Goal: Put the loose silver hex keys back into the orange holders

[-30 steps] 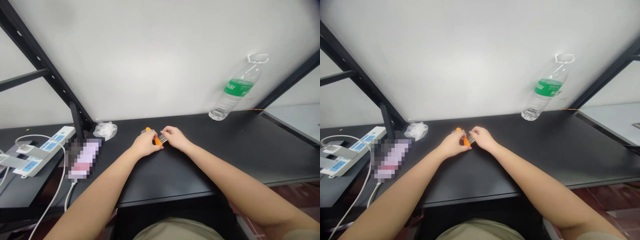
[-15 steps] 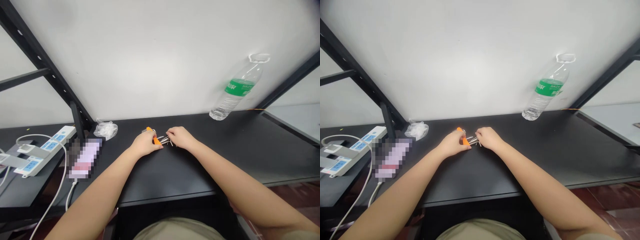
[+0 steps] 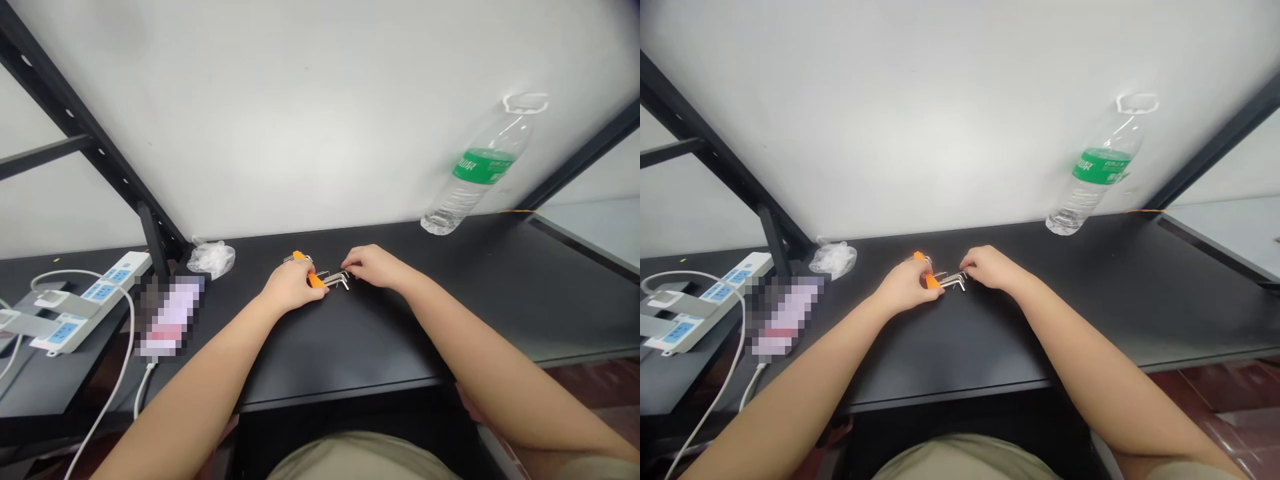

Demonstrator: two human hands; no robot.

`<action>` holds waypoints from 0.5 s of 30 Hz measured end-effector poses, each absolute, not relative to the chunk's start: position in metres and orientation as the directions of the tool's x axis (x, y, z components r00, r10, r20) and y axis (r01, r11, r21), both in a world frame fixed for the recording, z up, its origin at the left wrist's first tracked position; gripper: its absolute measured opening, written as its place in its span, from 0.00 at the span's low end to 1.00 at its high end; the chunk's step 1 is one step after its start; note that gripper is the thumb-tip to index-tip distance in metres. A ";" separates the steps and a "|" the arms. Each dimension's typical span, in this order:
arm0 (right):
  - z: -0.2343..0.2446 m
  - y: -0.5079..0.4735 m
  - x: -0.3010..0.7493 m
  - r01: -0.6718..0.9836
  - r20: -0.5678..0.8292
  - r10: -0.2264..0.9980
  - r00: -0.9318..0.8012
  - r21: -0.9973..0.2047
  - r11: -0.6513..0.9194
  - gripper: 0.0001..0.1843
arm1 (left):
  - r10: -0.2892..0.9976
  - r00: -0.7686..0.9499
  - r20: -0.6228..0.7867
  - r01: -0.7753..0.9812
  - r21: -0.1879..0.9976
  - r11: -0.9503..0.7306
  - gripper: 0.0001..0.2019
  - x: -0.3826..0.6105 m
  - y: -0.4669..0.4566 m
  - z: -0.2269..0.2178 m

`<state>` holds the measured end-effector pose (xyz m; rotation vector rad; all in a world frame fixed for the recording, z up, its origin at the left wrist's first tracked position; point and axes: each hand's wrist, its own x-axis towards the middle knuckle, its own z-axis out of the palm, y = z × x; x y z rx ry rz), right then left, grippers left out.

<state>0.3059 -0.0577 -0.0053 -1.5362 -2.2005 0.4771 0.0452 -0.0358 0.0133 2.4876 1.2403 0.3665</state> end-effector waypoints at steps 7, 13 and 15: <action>-0.007 -0.054 0.306 0.821 0.148 0.947 -0.285 -0.472 0.321 0.11 | 0.813 0.578 0.070 0.727 0.407 -0.553 0.18 0.050 -0.040 0.011; -0.004 -0.056 0.307 0.825 0.092 0.950 -0.298 -0.475 0.305 0.09 | 0.815 0.575 0.067 0.738 0.389 -0.552 0.20 0.053 -0.045 0.010; -0.002 -0.057 0.308 0.828 0.071 0.950 -0.305 -0.473 0.301 0.09 | 0.807 0.588 0.064 0.734 0.378 -0.565 0.21 0.053 -0.046 0.010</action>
